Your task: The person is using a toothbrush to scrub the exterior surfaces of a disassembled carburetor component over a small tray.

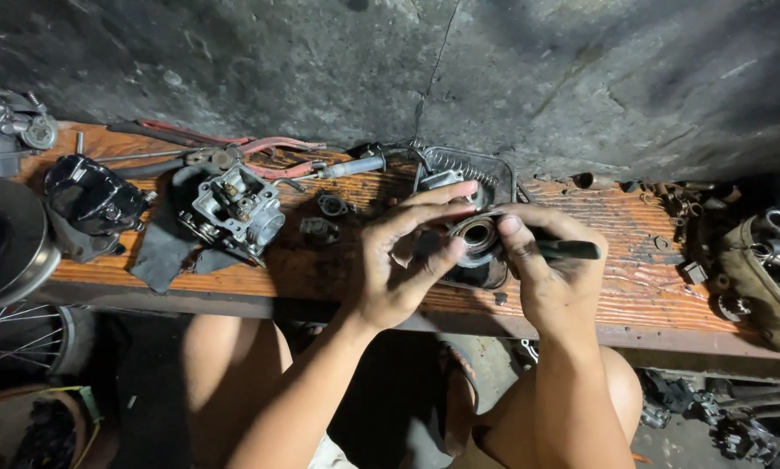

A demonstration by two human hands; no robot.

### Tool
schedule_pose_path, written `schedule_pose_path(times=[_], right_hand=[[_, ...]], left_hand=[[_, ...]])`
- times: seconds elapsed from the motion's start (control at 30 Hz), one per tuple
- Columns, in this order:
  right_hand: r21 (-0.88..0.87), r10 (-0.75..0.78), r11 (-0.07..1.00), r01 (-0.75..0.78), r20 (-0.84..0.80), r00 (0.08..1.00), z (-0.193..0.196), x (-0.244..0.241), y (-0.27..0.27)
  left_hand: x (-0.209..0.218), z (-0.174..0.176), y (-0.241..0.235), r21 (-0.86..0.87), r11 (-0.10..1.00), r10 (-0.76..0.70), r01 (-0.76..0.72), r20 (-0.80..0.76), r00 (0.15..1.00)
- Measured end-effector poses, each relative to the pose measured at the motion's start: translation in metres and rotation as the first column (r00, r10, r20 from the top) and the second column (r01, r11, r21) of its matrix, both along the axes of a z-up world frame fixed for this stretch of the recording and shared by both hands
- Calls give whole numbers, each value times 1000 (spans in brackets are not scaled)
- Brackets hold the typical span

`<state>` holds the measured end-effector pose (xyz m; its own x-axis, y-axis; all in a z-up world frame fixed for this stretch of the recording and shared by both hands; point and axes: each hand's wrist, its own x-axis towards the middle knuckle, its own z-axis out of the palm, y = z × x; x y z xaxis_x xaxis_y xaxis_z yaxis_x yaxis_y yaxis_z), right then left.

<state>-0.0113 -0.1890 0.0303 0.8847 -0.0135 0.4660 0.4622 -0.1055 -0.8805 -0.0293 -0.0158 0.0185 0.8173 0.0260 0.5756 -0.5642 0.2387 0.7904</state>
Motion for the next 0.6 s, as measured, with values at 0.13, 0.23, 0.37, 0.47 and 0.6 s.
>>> schedule_pose_path(times=[0.13, 0.23, 0.37, 0.47, 0.6], right_hand=[[1, 17, 1000, -17, -43, 999, -11, 1, -1], [137, 50, 990, -31, -142, 989, -13, -2, 3], [39, 55, 998, -51, -108, 993, -9, 1, 2], [29, 81, 996, -78, -121, 989, -1, -3, 6], [49, 184, 983, -179, -146, 972, -6, -1, -1]], left_hand=[[-1, 0, -5, -65, 998, -22, 21, -13, 1000], [-4, 3, -8, -178, 984, -21, 11, -55, 998], [-3, 4, -6, -177, 984, -14, -1, -82, 997], [-2, -1, -8, -185, 983, -7, -11, -101, 995], [-1, -3, -11, -266, 963, 1, -38, -138, 990]])
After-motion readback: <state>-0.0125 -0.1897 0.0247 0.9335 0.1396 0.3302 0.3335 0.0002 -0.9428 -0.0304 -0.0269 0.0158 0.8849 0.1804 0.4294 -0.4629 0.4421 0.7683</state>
